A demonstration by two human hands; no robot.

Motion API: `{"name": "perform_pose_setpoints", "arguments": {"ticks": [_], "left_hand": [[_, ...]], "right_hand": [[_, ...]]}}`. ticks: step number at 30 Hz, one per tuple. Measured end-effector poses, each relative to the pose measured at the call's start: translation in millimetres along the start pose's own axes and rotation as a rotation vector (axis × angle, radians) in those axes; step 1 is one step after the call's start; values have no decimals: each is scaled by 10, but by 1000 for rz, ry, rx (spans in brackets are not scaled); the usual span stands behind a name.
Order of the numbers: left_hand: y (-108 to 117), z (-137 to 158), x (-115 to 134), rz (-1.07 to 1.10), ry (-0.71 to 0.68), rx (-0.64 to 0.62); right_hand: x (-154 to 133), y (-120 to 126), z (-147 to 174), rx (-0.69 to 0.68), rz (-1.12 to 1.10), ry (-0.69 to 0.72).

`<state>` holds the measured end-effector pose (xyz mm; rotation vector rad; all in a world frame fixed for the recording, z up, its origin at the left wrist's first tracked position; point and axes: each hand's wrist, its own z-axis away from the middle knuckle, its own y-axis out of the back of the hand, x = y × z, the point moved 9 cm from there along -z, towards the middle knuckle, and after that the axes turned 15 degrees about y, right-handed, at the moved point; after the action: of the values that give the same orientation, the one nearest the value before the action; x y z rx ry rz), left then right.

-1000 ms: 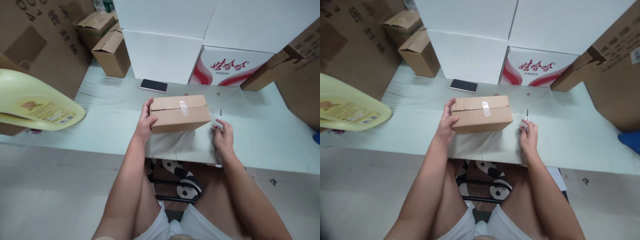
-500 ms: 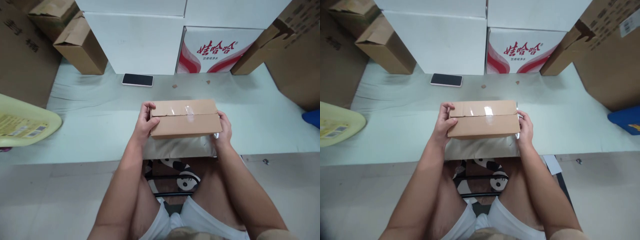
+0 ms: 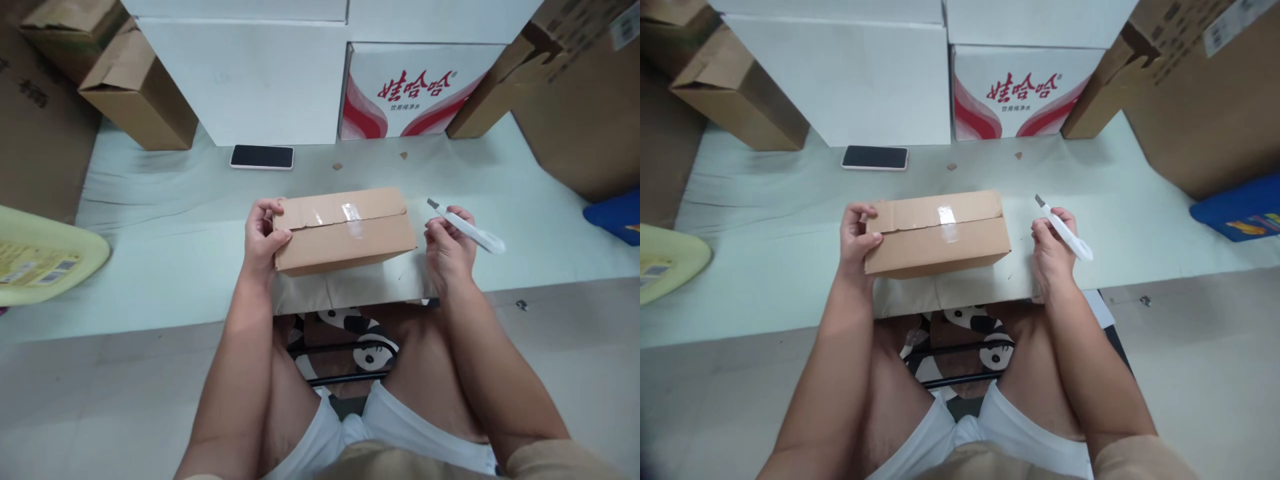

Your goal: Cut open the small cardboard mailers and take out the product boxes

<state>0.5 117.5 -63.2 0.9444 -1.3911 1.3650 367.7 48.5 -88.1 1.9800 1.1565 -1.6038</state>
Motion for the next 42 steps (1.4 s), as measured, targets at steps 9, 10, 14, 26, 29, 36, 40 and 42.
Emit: {"name": "perform_pose_setpoints", "arguments": {"ticks": [9,10,14,26,29,36,40,42], "left_hand": [[-45,15,-28,14,-2,-64],[-44,11,-29,22,-1,-60],[-37,6,-41,36,8,-53],[-37,21,-22,58,1,-57],[-50,17,-44,80,-6,-71],[-166,63,-67,128,-6,-110],[-223,84,-59,144,-10,-139],[-240,80,-60,135,-7,-148]], "right_hand": [[-19,152,21,40,-127,-125],[-30,137,25,40,-136,-129],[-64,55,25,15,-146,-112],[-219,168,-27,50,105,113],[-414,158,19,61,89,253],[-1545,-387,761,-281,117,1071],[-1571,-805,973,-603,230,1047],[-1504,-893,953,-653,282,984]]}}
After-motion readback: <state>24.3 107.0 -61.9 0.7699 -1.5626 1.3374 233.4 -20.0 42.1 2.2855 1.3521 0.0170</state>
